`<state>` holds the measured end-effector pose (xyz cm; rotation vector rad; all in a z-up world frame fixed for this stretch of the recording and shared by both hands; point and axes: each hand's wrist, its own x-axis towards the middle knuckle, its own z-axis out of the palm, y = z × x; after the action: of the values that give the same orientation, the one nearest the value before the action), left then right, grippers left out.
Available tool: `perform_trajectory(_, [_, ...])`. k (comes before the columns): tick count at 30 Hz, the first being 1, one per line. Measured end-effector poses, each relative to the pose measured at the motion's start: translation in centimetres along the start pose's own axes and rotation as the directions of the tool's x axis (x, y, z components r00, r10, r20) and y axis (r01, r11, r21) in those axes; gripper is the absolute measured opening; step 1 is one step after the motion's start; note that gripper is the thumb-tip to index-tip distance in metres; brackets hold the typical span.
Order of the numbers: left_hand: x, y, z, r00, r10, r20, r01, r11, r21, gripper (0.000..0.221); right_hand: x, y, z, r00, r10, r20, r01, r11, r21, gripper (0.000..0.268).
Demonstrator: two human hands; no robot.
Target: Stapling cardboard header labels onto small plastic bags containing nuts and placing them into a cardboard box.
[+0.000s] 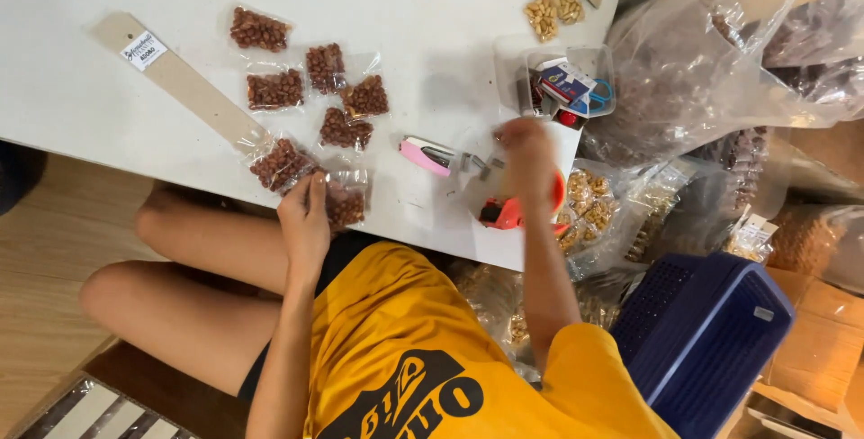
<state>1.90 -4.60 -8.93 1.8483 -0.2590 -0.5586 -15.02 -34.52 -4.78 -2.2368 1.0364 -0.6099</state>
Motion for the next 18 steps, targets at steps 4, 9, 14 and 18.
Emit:
perform_trajectory(4, [1.5, -2.3, 1.2, 0.997, 0.054, -0.056, -0.056, 0.998, -0.022, 0.03, 4.2, 9.1, -3.3, 0.886, 0.166, -0.434, -0.351, 0.851, -0.391, 0.087])
perform_trajectory(9, [1.3, 4.3, 0.4, 0.933, 0.341, -0.115, -0.325, 0.935, 0.141, 0.019, 4.7, 10.0, -3.6, 0.884, 0.154, -0.441, -0.328, 0.877, -0.351, 0.07])
perform_trajectory(14, [0.3, 4.0, 1.8, 0.832, 0.529, -0.169, -0.463, 0.828, 0.315, 0.039, 2.1, 4.9, -7.6, 0.893, 0.25, -0.376, -0.31, 0.944, -0.11, 0.061])
perform_trajectory(18, [-0.8, 5.9, 6.5, 0.889, 0.456, -0.04, -0.421, 0.779, -0.464, 0.036, 0.5, 0.2, -1.6, 0.955, 0.164, 0.246, -0.292, 0.651, 0.701, 0.062])
